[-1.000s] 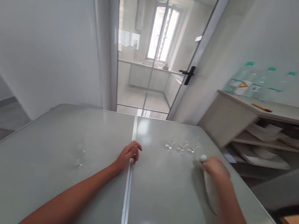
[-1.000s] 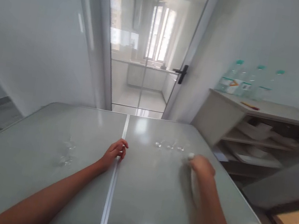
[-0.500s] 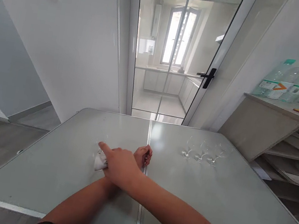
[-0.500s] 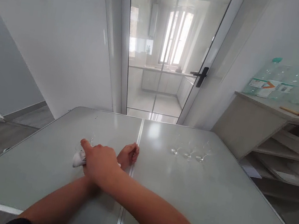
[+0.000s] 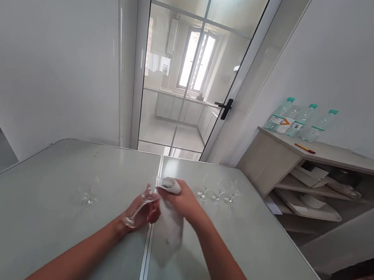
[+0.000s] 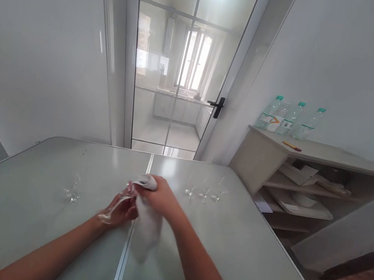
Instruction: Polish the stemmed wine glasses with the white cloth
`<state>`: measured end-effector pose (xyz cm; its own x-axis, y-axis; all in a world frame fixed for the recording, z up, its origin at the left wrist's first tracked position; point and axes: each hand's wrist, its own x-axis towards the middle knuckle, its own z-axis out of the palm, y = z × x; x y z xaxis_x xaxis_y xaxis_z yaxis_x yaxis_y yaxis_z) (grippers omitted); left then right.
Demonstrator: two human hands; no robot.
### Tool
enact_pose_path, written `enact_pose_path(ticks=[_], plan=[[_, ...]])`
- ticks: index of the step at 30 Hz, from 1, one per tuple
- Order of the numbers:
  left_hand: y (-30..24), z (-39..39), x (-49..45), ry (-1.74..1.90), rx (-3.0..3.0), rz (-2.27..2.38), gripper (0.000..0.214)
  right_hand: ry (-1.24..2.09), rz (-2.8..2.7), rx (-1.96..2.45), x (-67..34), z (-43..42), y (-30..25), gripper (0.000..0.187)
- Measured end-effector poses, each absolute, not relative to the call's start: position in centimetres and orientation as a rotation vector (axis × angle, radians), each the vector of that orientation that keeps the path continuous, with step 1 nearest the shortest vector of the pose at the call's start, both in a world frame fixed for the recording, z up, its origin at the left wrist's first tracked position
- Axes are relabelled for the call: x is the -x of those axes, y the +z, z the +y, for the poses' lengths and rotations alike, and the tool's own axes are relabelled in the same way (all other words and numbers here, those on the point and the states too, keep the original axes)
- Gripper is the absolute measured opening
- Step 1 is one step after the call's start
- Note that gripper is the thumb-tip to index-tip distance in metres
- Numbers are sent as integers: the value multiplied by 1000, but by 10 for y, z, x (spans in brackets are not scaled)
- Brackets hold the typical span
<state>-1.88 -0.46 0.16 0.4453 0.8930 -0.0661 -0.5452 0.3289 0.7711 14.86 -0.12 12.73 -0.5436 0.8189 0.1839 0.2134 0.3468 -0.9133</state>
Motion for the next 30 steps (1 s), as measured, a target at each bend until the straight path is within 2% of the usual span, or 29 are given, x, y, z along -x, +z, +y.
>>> enact_pose_path(ticks=[2,5,9,13,16,20,27,30], plan=[[4,-10,18,895,-842,489,60,1162,-1953,1023,-178,8,120,32],[5,-14,11,803,-1012,474,49,1160,-1870,1054,-199,12,101,36],[3,-11,1,1061,-1090,656,41,1201,-1511,965,-199,10,82,56],[3,-8,-1,1231,-1124,835,55,1375,-1363,890,-188,7,72,68],[3,-8,0,1165,-1161,843,57,1539,-1301,861,-179,4,62,66],[2,-7,0,1214,-1191,841,45,1627,-1194,861,-179,7,50,60],[4,-6,8,1374,-1062,843,31,1390,-1492,903,-218,19,52,44],[7,-6,9,1414,-1029,829,29,1442,-1466,905,-228,18,54,41]])
